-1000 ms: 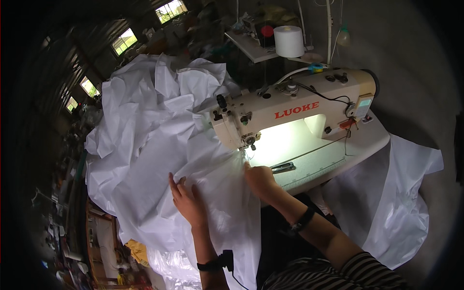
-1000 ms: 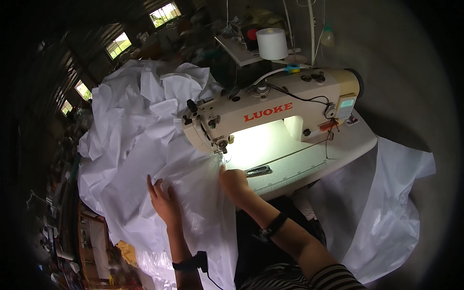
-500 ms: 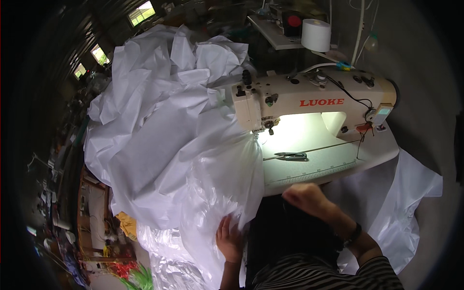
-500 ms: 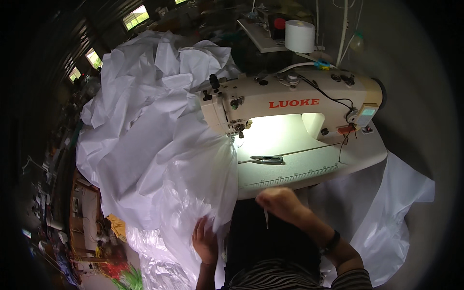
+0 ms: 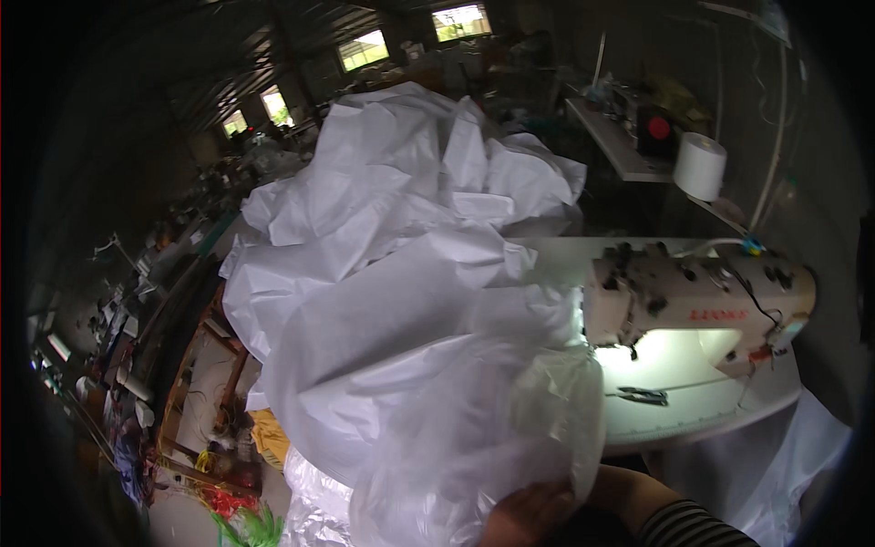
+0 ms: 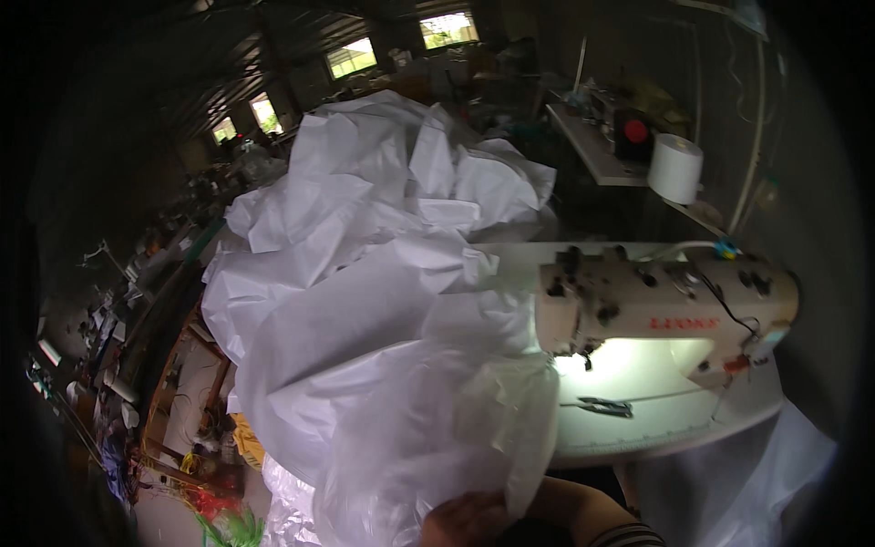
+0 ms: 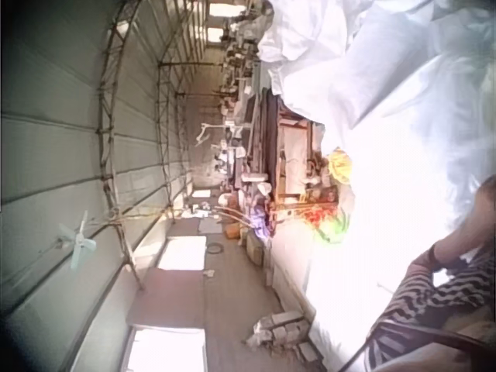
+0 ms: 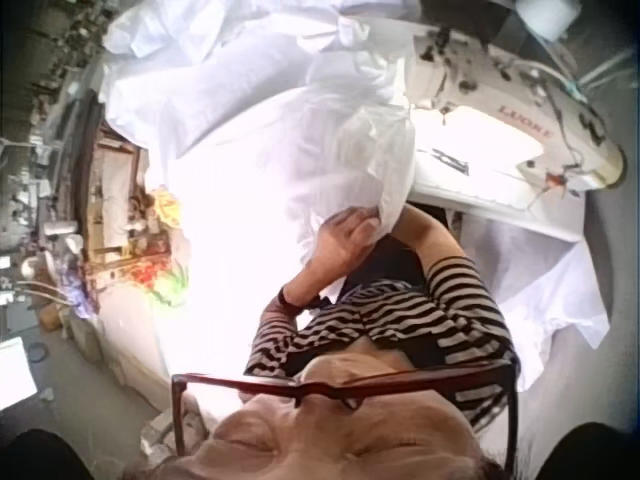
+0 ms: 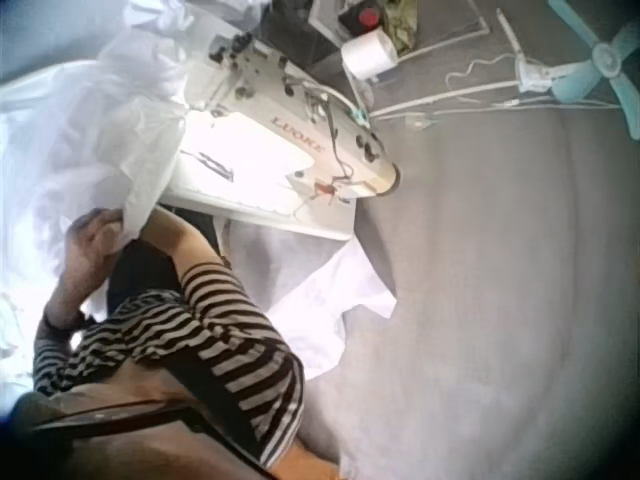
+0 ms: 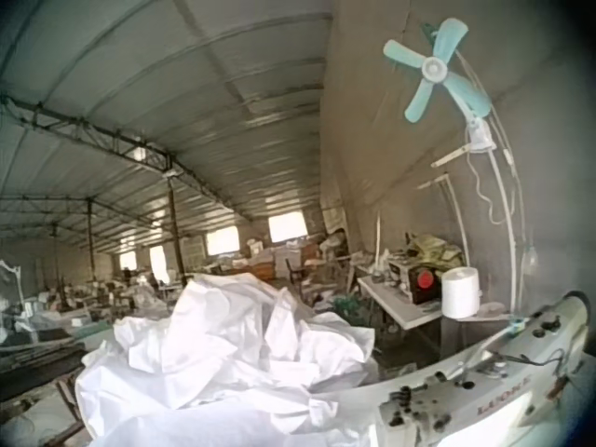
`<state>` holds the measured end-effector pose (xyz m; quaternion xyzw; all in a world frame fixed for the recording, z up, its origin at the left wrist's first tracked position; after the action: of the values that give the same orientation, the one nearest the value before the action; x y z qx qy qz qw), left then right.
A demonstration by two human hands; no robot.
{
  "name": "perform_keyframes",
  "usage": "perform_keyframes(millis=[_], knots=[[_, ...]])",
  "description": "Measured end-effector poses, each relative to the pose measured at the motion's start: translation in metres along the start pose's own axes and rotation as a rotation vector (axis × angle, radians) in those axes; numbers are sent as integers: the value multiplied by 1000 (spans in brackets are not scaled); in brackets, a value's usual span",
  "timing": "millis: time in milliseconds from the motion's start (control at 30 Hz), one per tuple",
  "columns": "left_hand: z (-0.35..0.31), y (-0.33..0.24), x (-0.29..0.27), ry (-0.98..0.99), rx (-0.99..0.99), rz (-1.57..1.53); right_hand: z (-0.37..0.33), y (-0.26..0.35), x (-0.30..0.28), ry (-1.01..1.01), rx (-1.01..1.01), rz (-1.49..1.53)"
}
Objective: Sewing long seams on large sheets of white fabric using an industrial sewing machine.
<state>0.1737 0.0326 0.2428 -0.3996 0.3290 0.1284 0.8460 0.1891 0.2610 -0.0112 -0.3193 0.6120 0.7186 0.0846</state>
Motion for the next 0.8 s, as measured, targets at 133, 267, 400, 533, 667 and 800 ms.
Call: perform_keyframes(millis=[133, 267, 400, 533, 667, 800], knots=[[12, 14, -18, 1, 4, -40, 100, -47, -2, -58, 131, -308], [15, 49, -40, -85, -89, 92, 143, -73, 13, -30, 232, -382], [0, 133, -60, -267, -602, -175, 136, -64, 10, -10, 209, -308], [-15, 118, -79, -333, -247, 323, 59, -33, 16, 57, 111, 187], [-55, 106, -50, -135, -259, 171, -130, 12, 53, 425, 218, 838], [-98, 81, 28, 277, -356, -113, -313, 41, 17, 201, 537, 894]])
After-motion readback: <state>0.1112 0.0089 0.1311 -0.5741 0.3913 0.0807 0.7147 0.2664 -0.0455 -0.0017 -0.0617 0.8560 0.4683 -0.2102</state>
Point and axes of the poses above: each hand's wrist, its own z-axis towards the middle knuckle, its own x-axis out of the palm, y = z × x, the point moved 10 cm from there along z, towards the middle knuckle, and after that the axes turned 8 degrees about -x, right-handed, at the moved point
